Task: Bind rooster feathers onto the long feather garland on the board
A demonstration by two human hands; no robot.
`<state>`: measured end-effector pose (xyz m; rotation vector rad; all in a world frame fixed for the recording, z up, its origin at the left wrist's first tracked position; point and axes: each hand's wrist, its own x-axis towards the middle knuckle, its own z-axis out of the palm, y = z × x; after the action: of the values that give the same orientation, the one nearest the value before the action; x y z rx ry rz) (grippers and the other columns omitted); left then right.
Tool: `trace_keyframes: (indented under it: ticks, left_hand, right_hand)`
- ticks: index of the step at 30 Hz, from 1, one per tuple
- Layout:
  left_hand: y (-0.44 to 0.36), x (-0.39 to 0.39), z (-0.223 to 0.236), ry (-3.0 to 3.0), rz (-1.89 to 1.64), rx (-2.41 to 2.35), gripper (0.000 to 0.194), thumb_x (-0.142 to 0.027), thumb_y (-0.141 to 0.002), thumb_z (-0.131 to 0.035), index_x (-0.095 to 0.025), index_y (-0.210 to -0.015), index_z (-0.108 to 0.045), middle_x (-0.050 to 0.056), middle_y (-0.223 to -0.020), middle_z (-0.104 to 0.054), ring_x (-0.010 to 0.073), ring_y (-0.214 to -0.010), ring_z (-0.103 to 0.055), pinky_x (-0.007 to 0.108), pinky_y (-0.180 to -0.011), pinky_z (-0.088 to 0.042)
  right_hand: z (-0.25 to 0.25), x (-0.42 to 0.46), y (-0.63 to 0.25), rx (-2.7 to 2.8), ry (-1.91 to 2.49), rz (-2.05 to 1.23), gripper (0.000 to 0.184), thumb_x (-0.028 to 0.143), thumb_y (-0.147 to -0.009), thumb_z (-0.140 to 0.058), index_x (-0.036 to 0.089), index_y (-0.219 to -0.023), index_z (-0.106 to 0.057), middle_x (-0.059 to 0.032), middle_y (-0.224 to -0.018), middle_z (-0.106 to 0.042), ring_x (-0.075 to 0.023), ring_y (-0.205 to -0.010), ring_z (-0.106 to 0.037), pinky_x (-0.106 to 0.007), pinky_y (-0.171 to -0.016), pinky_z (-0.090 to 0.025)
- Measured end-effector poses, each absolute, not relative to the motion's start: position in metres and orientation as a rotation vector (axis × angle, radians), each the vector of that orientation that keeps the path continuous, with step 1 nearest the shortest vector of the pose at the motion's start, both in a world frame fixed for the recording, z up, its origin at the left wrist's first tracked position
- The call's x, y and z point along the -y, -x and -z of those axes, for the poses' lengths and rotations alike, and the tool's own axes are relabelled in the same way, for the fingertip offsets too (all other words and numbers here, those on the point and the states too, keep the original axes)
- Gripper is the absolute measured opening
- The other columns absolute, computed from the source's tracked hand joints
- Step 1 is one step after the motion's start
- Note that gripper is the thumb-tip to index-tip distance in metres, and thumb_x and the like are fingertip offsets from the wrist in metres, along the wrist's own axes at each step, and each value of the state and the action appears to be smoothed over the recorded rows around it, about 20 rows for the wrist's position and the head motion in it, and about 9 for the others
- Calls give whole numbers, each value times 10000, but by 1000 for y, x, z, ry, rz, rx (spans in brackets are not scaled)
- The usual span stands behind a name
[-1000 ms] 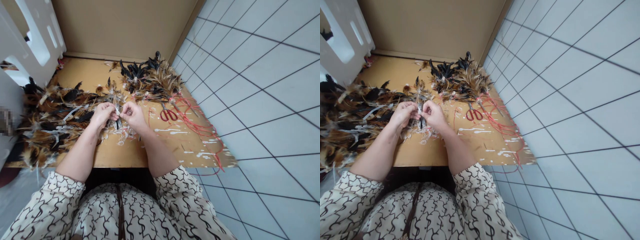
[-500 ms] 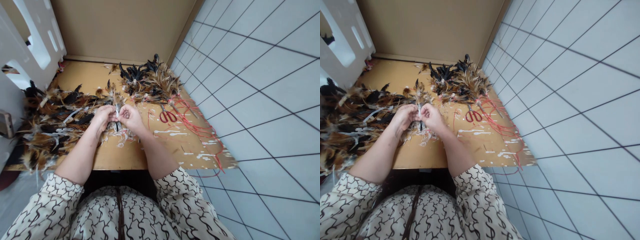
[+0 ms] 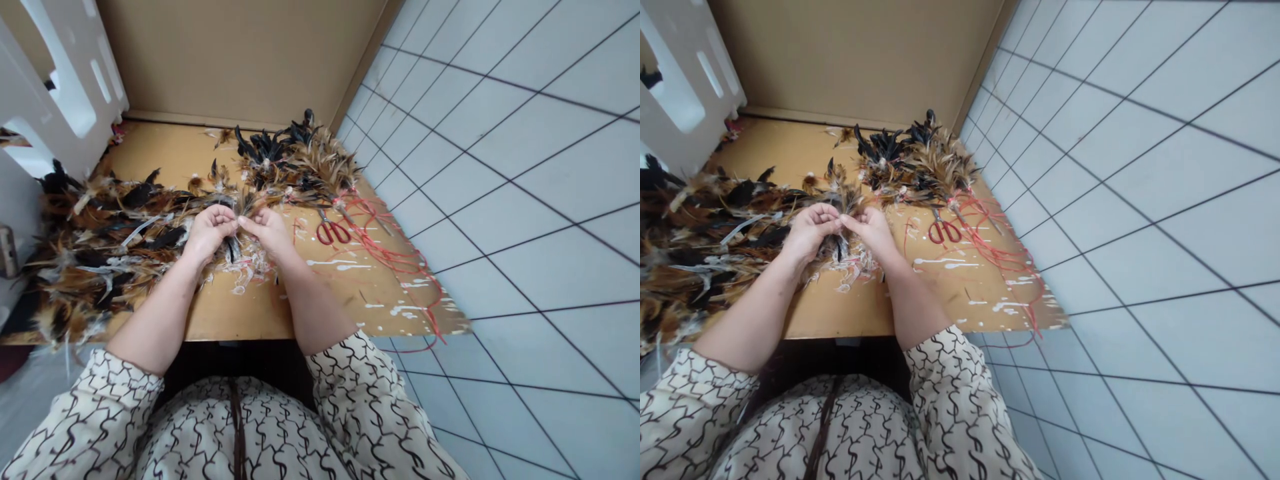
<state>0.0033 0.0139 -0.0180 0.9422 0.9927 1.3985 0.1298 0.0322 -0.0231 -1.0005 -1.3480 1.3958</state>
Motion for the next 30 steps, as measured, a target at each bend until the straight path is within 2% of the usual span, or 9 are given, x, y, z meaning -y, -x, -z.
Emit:
trace_keyframes:
  ticks: [4,9,14,21,26,30]
  left_hand:
    - [-6,-12,17,-958,-1305,-1031,221,-111,-495,-760,-148,-607,-574,-51,-455,-561,60,-416,-484,185,-480,-391]
    - [-6,-9,13,-969,-1219,-1074,188,-161,-548,-776,-136,-546,-590,-27,-462,-579,53,-405,-464,184,-463,-376]
    - [-4,-9,10,-943,-1132,-1084,217,-138,-595,-759,-134,-477,-577,-16,-418,-539,55,-377,-440,183,-437,-358]
    - [-2,-10,11,-859,-990,-1035,177,-85,-624,-697,-120,-481,-598,12,-435,-555,63,-374,-453,184,-423,-377]
    - [0,-10,9,-785,-1081,-963,146,-73,-625,-685,-119,-520,-596,8,-490,-580,63,-408,-495,174,-435,-405]
    - [1,-11,7,-695,-1250,-966,117,-79,-621,-690,-133,-562,-605,-8,-561,-618,55,-474,-538,160,-483,-441]
  right_hand:
    - [23,-33,-131,1316,1005,-1411,484,556,-499,-765,187,-554,-455,75,-444,-408,-44,-437,-321,-222,-449,-234]
    - [24,-34,-132,1283,959,-1384,425,485,-555,-755,179,-516,-463,61,-450,-435,-44,-436,-339,-220,-454,-254]
    - [24,-35,-133,1279,952,-1391,421,457,-576,-758,175,-493,-457,65,-435,-416,-38,-426,-329,-216,-448,-250]
    - [21,-42,-143,995,862,-1434,321,297,-585,-763,189,-608,-462,84,-491,-425,-33,-435,-344,-186,-437,-295]
    - [16,-48,-153,832,899,-1423,237,220,-671,-689,191,-636,-455,89,-485,-392,-35,-429,-338,-170,-422,-287]
    - [18,-46,-149,818,952,-1447,196,194,-642,-678,178,-612,-485,86,-472,-412,-27,-420,-323,-167,-412,-264]
